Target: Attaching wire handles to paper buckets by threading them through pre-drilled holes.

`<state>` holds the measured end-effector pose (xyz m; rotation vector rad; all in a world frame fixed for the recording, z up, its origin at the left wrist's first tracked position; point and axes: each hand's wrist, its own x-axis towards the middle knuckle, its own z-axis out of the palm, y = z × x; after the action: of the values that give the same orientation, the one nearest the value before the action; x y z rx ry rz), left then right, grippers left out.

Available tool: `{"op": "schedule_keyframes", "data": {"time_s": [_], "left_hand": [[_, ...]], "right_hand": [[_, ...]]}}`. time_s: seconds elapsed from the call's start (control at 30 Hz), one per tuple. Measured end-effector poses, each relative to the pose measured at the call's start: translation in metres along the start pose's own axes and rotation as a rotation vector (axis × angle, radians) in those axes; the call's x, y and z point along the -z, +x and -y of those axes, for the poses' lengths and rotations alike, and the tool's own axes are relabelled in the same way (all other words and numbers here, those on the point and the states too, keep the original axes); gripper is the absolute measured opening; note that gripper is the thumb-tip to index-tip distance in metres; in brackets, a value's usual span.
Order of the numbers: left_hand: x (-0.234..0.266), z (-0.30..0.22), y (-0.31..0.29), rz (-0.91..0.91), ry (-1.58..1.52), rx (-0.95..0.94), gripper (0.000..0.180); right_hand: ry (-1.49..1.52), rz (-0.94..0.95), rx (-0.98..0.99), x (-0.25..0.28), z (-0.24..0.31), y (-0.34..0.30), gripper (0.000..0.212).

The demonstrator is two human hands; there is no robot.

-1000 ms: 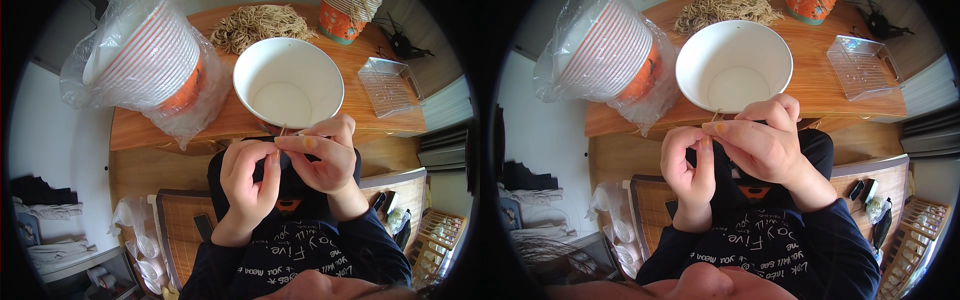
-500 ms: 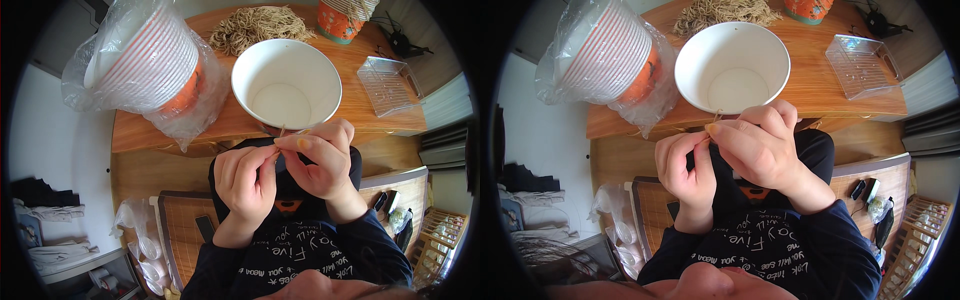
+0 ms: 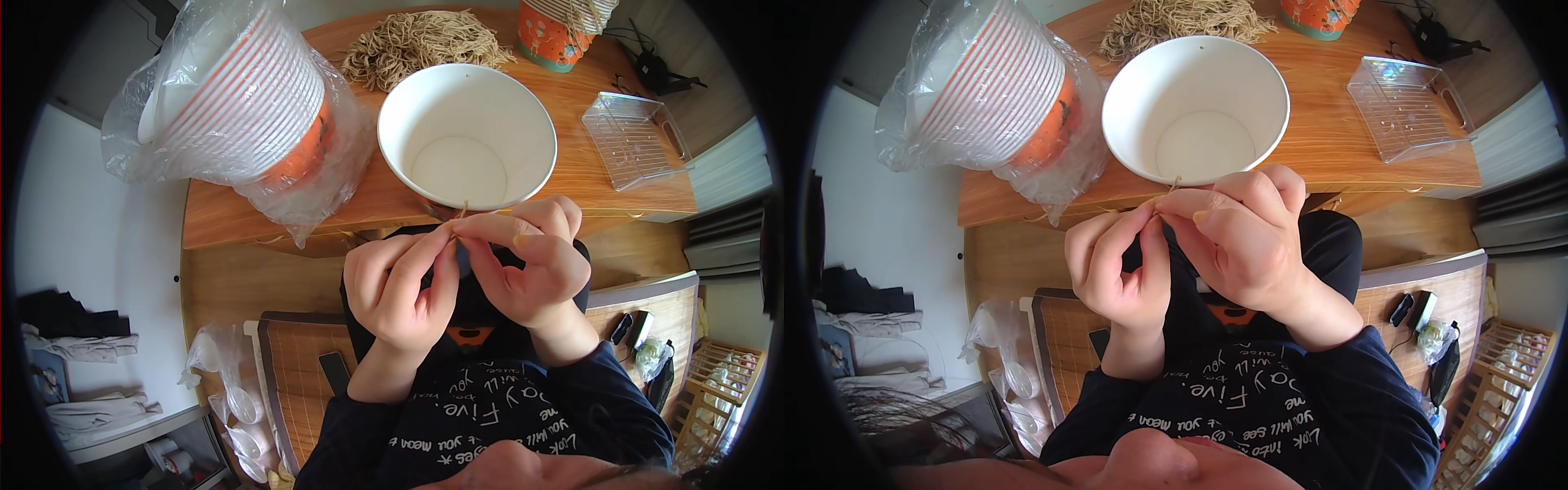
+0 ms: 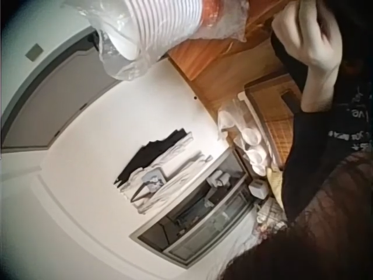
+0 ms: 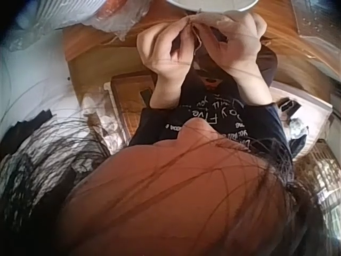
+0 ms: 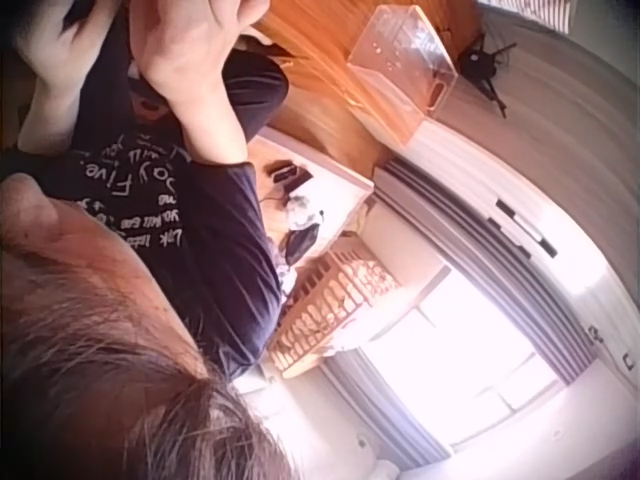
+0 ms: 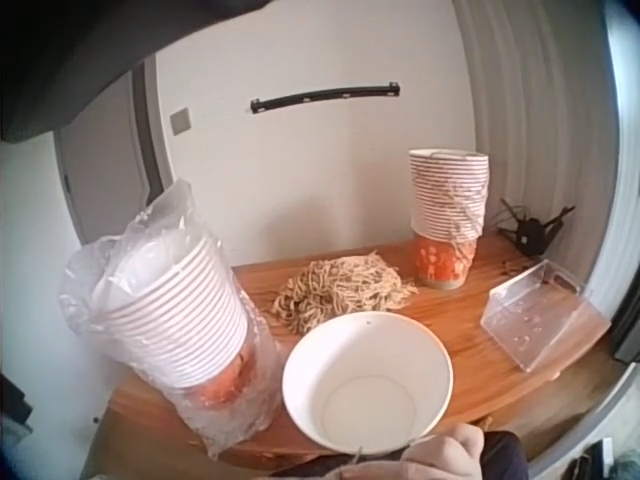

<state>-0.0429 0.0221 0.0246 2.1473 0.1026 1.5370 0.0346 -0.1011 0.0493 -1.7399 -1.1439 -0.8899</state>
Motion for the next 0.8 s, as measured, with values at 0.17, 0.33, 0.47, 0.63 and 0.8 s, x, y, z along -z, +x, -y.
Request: {"op": "schedule_keyframes", "data": {"time_s": [0.17,0.33,0.47,0.63,0.8], "left_hand": [[-0.0002,-0.0021,0.0019,-0.004,0.031,0.015,0.025],[-0.0009,-0.0024,0.0028,0.055,0.031,0.049,0.022],[-0.0005,-0.0017,0.0024,0.087,-0.055,0.106,0.021],[0.0030,-0.0026,0.0052,0.156,-0.303,0.283,0.017],[0.0053,-0.0035,0.0049,0.165,-0.333,0.312,0.015]], "right_hand": [[-0.026,0.016,0.005,0.0016,0.0015,0.0023,0.027],[-0.073,0.037,-0.033,0.0026,0.0026,0.0030,0.025],[-0.078,0.054,-0.014,0.0039,0.0022,0.0047,0.027],[-0.065,0.081,-0.017,0.0054,0.0013,0.0041,0.027],[-0.068,0.088,-0.052,0.0055,0.0057,0.0044,0.028]]}}
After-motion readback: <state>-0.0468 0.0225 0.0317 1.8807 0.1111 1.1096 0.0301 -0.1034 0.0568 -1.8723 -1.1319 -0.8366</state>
